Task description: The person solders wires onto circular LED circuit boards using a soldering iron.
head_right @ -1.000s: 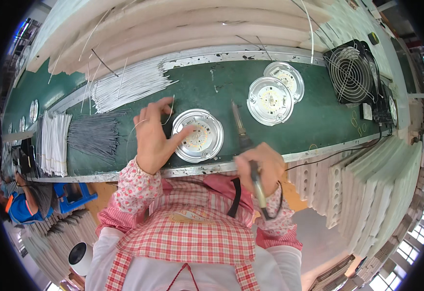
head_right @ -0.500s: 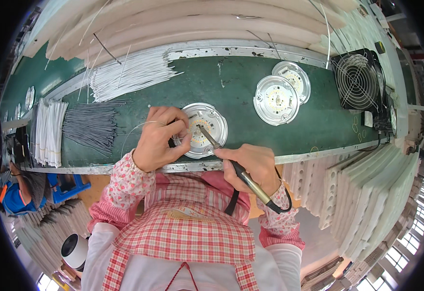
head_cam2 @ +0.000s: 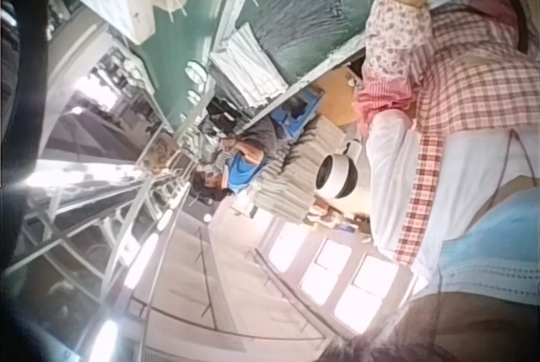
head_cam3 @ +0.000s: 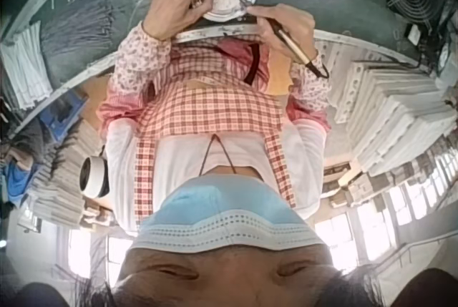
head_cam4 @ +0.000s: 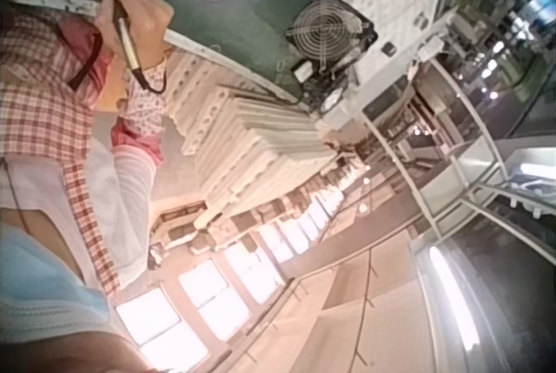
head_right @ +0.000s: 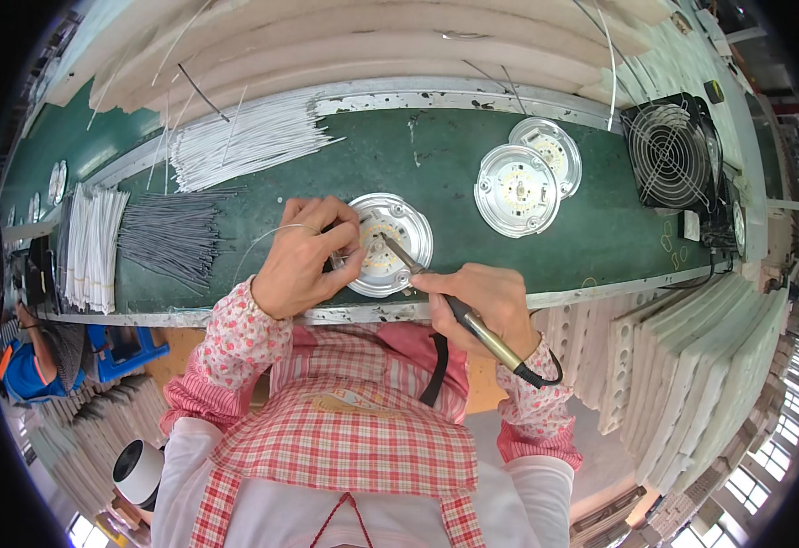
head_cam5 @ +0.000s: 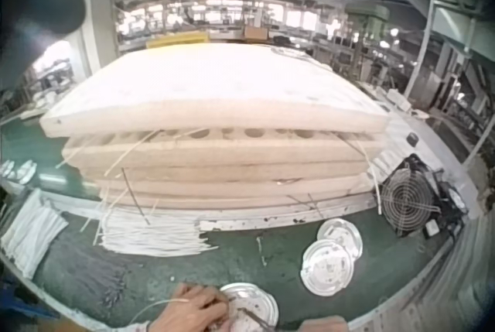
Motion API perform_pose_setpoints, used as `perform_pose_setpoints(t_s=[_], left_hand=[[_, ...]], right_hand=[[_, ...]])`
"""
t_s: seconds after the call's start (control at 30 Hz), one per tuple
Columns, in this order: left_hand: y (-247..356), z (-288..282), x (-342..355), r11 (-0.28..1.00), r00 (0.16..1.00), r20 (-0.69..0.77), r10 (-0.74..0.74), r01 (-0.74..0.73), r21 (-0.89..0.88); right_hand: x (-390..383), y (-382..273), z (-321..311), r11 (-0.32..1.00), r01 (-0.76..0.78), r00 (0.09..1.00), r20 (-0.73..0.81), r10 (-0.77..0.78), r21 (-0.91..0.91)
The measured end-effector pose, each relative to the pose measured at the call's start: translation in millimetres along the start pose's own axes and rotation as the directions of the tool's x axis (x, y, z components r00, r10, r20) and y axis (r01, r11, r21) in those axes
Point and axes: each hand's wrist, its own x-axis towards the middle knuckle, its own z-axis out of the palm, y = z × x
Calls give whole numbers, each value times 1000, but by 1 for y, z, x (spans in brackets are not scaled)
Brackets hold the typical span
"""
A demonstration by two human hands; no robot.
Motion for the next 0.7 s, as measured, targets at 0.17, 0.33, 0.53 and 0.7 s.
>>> perform_pose_setpoints(t_s=[0.17, 0.33, 0.53, 0.7], left_hand=[[1, -1, 1, 1000, 999, 32, -7, 6, 12], [1, -1, 1, 1000, 1000, 23, -5, 5, 13], [0, 1, 1, 1000, 1000, 19, 13, -13, 27], [1, 6, 2, 1000, 1000, 6, 16, -17, 26]], right_hand=[[1, 2, -2, 999, 52, 999, 15, -52, -9], [5, 5, -3, 997, 68, 997, 29, -69, 19], [11, 5, -10, 998, 46, 995, 84, -49, 43], [8, 15, -17, 967, -194, 969, 186, 163, 163]])
